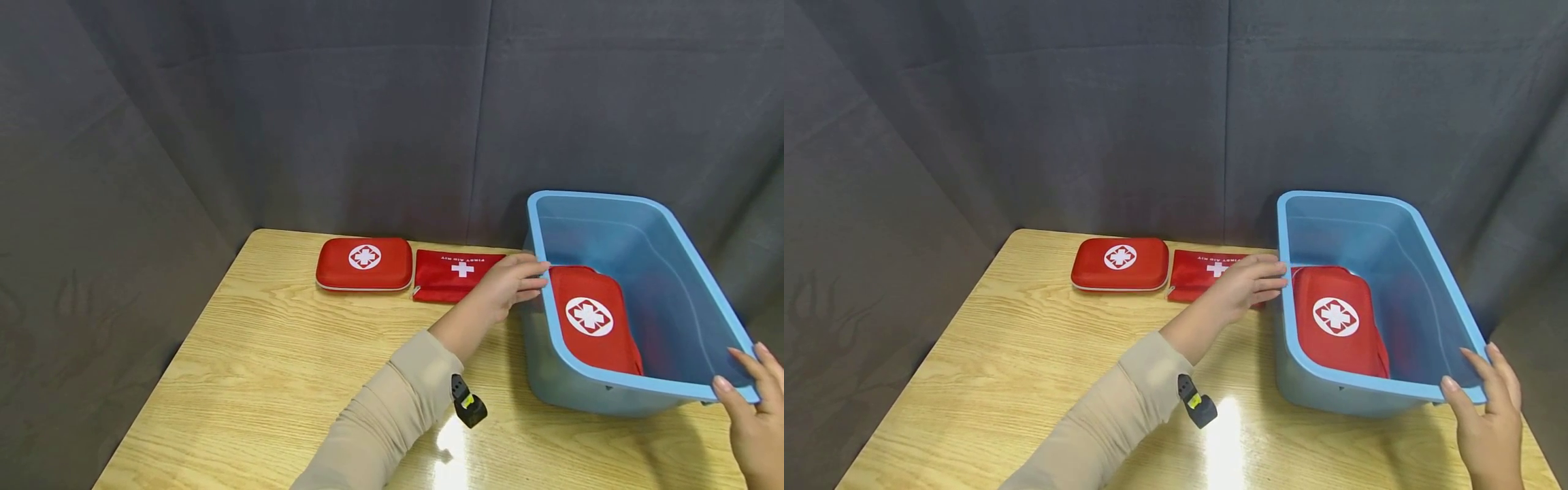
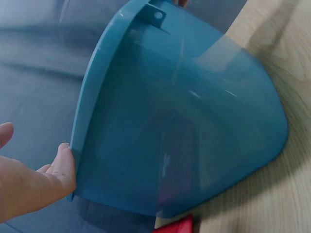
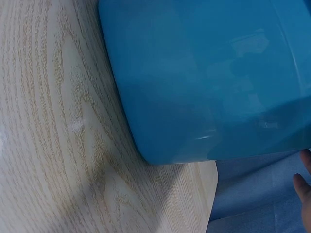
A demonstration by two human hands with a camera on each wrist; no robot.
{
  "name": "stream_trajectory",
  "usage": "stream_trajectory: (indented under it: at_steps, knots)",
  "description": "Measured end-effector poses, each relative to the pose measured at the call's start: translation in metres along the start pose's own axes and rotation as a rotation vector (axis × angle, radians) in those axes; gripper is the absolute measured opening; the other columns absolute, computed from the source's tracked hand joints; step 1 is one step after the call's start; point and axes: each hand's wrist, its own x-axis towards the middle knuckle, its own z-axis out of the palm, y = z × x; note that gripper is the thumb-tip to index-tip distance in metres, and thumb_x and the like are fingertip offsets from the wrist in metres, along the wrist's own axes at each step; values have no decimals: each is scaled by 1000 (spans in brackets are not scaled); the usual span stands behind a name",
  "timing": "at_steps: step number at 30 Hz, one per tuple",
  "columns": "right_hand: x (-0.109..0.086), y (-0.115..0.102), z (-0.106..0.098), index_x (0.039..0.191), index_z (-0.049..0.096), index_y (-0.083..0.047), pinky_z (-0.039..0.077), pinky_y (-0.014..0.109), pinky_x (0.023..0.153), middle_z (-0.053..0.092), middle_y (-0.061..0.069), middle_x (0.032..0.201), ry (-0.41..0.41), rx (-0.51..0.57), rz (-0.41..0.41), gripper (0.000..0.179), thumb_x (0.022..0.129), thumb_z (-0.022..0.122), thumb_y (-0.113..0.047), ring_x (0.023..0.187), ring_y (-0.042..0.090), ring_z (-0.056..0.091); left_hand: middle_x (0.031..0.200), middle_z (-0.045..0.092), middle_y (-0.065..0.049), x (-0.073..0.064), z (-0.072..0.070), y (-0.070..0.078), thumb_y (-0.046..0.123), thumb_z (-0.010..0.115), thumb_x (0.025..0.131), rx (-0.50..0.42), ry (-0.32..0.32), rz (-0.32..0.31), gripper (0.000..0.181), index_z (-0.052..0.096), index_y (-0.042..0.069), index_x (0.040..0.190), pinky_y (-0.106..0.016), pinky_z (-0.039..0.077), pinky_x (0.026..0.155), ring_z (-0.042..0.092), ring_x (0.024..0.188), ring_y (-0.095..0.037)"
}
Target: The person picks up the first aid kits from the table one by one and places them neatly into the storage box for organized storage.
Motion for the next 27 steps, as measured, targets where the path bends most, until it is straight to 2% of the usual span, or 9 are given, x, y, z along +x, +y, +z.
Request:
stream_trajectory:
  at_steps: [5,12,19,22,27]
  knots:
    - [0,-2,-1,125,45,-9,8,22,98,25,-1,138,-10,-44,18,43,83,47,2,124,8,15,98,58,-4,3,-16,-5,17,56,83,-72,48,-21,31,48,4,110,-32,43,81,56,95,-24]
    - [0,-3,-2,126,44,-9,12,21,98,24,-4,138,-19,-86,56,44,84,47,1,125,7,14,101,57,-4,1,-46,-12,18,56,83,-76,120,-37,34,46,4,113,-35,42,82,53,98,-25]
    - [-1,-1,-3,126,44,-9,10,22,98,23,-3,139,-20,-81,54,44,84,47,1,125,7,14,115,47,-13,0,-80,-19,19,56,83,-164,246,-73,44,37,3,120,-49,36,86,48,103,-29]
    - [-1,-2,-2,126,45,-9,10,21,98,24,-3,138,-14,-82,36,43,84,47,1,125,7,15,120,43,-16,-2,-93,-22,21,55,83,-179,297,-83,46,36,3,121,-50,35,86,45,106,-32]
    - [0,-1,-1,125,46,-9,11,21,98,26,-2,137,-8,-55,16,43,83,48,2,124,7,17,126,36,-20,-9,-109,-29,20,54,83,-188,340,-93,50,33,1,124,-52,31,88,40,111,-36]
